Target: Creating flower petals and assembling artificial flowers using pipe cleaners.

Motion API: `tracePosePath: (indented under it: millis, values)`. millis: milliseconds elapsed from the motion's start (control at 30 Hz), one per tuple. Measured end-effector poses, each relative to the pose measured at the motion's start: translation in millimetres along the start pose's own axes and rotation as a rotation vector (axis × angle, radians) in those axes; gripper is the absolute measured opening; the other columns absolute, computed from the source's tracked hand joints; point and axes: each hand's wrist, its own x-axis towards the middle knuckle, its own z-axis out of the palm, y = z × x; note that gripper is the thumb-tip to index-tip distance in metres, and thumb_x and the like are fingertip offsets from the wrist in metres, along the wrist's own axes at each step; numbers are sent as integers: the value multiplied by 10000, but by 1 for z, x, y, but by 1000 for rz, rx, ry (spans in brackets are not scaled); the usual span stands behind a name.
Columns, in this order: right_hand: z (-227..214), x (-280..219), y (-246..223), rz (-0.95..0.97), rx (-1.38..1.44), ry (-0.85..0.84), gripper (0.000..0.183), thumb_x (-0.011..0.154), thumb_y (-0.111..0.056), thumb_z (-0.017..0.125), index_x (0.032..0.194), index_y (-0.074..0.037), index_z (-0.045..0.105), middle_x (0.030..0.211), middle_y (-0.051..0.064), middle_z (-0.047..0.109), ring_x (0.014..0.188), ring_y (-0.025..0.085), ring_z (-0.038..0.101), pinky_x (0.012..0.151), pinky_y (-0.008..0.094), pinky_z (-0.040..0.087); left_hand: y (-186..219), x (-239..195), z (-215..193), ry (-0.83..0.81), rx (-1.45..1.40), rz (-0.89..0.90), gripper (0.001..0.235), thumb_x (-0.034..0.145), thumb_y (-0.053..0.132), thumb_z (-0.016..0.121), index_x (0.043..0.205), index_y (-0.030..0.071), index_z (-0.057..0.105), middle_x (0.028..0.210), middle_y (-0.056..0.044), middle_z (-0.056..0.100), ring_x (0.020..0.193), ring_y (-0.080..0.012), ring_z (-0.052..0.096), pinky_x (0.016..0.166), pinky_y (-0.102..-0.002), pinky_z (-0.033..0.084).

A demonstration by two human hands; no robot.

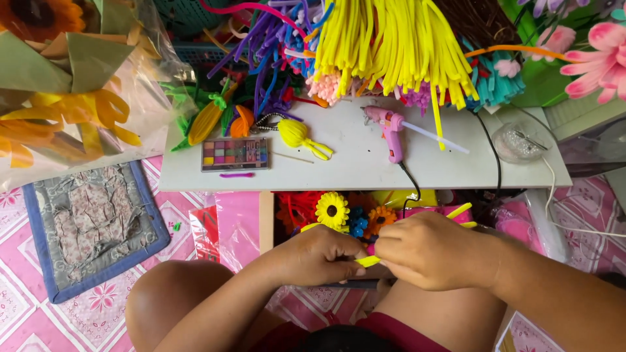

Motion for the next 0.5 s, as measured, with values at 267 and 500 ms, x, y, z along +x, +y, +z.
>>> tracePosePath:
  millis: [267,500]
  values:
    - [7,-15,31,71,-23,265,163,966,-253,545,863,-192,656,724,-8,595,629,272,659,543,369,546,-55,-5,-22,107,-449,4,123,941,82,724,901,-32,747,620,-94,692,462,-99,597,460,-211,476]
    - [16,-21,24,123,-71,425,134,963,-221,572,913,-184,691,745,3,620,629,248,670,561,349,563,-65,23,8,432,-803,-25,260,1025,162,597,902,-44,697,656,-191,694,503,-199,692,461,-266,549]
